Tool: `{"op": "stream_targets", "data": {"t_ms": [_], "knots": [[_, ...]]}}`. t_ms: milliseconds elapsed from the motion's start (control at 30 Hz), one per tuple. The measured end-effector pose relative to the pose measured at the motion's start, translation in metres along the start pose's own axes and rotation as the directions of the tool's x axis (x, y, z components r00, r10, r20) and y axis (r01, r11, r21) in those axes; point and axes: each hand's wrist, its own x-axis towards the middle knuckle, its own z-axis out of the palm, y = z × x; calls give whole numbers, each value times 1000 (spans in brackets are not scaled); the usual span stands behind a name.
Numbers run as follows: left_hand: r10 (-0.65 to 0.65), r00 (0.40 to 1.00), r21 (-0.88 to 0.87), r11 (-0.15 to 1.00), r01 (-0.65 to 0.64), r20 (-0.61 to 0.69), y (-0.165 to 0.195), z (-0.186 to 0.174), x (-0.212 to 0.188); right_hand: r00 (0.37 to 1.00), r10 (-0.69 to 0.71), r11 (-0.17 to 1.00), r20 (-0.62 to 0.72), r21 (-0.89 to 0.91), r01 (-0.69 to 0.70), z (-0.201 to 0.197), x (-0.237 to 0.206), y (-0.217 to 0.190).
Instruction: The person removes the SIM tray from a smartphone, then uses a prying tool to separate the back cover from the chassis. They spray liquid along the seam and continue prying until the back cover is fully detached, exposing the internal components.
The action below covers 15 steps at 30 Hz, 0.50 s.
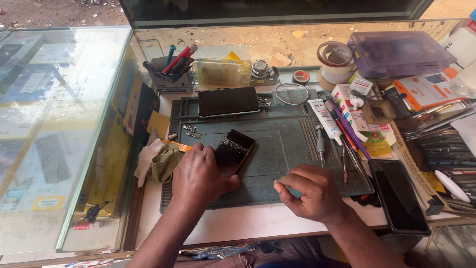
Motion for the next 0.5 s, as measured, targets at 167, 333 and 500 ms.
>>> {"op": "stream_targets", "data": {"t_ms": [167,333,500], "knots": [[-19,983,-566,816,120,182,-2,14,8,992,98,995,-78,-6,-98,-9,-3,7],[206,937,-959,77,273,283,-1,62,-6,969,242,965,53,86,-246,3,-9,10],[440,890,-917,-292,270,122,8,79,-16,978,199,952,68,222,-210,8,-5,6]]}}
